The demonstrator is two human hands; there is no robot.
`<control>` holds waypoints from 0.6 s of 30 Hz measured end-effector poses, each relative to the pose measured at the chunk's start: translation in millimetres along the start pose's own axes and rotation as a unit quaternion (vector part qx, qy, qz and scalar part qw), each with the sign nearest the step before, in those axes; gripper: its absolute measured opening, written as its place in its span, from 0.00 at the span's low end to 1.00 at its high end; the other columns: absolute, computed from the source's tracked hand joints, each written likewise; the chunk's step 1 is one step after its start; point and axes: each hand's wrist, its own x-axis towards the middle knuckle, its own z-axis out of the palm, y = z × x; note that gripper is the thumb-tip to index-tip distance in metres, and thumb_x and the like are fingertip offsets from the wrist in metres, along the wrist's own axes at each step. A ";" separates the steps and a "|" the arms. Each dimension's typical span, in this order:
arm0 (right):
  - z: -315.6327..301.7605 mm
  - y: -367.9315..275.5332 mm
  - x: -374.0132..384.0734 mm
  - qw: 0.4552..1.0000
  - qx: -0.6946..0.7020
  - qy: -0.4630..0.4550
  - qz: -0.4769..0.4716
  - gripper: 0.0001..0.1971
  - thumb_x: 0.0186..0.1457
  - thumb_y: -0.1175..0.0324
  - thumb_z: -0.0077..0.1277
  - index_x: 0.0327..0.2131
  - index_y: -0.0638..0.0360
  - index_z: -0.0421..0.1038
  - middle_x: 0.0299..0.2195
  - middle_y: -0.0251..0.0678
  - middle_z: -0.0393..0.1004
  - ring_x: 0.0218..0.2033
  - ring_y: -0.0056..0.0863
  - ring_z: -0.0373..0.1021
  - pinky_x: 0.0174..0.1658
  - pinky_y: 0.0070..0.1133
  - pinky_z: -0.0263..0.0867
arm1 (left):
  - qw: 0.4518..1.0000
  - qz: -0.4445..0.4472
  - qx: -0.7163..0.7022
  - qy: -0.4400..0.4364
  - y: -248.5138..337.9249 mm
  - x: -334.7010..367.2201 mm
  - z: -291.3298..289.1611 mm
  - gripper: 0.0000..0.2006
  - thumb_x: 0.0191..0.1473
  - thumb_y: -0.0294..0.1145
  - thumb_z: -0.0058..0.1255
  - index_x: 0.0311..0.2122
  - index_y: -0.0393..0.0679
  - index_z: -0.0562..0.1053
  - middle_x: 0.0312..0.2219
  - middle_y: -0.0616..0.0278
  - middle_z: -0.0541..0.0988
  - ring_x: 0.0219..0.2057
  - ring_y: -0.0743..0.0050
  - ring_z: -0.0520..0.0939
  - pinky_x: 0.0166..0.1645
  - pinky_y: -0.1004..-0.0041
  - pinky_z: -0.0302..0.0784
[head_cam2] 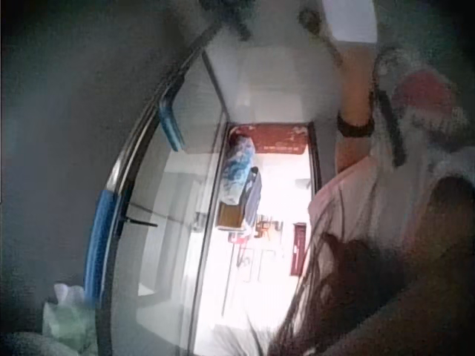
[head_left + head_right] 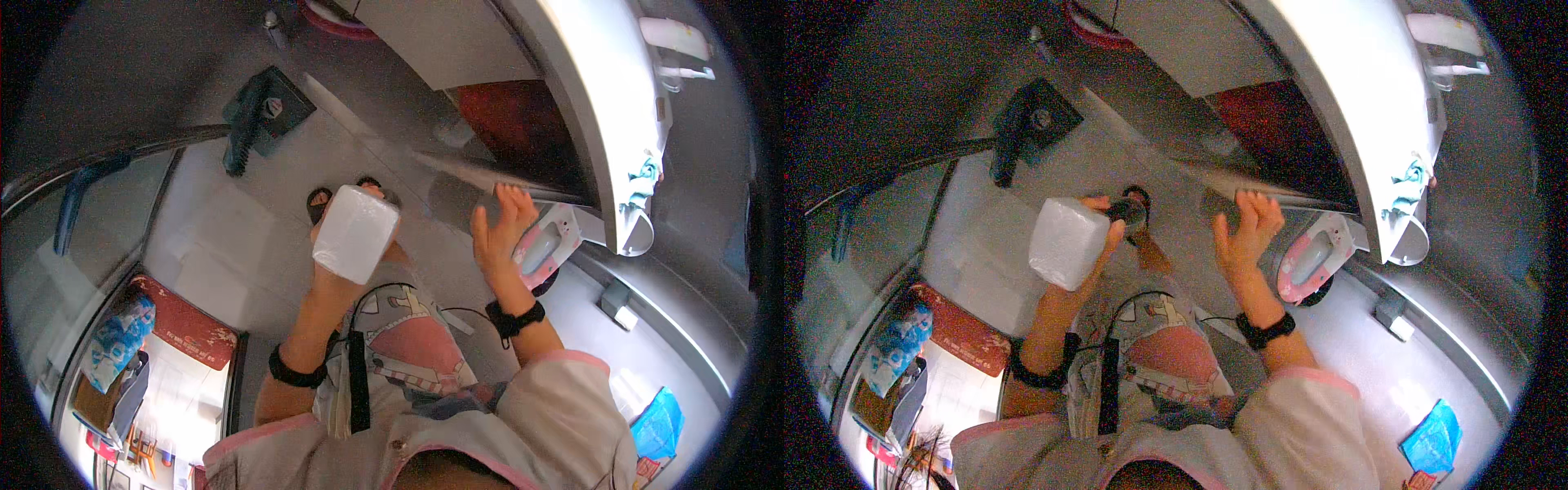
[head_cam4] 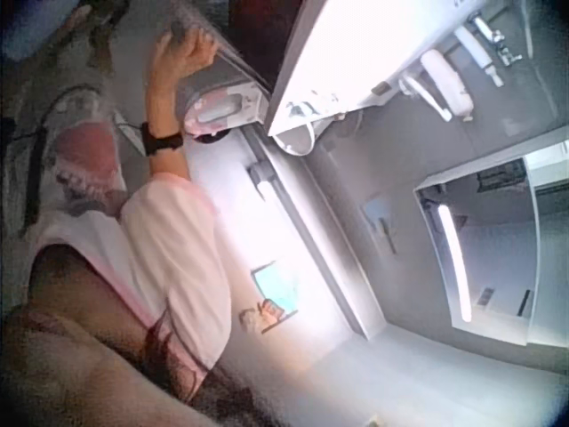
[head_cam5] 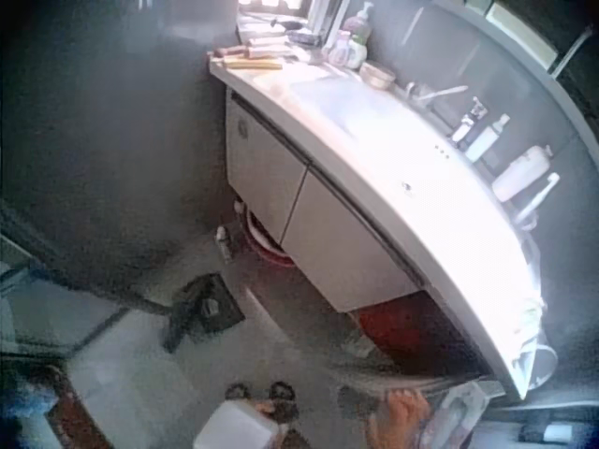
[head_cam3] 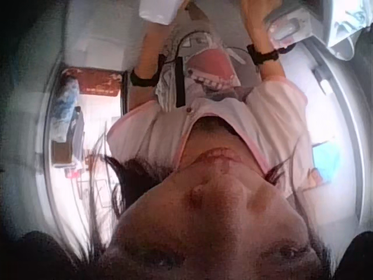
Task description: The person cleans a bathroom by organizing bottles in a cabinet, wiping the sink area with a cloth, and then thoroughly wiping down the exterior and interior surfaces of the toilet with the cloth.
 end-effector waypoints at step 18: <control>22.6 -2.4 55.2 0.999 0.020 0.028 0.008 0.26 0.44 0.73 0.44 0.49 0.67 0.53 0.48 0.49 0.55 0.51 0.45 0.50 0.55 0.42 0.38 | 0.990 0.090 0.080 -0.067 -33.5 -4.8 -9.8 0.19 0.45 0.23 0.51 0.45 0.35 0.64 0.38 0.57 0.73 0.38 0.69 0.75 0.42 0.75 0.71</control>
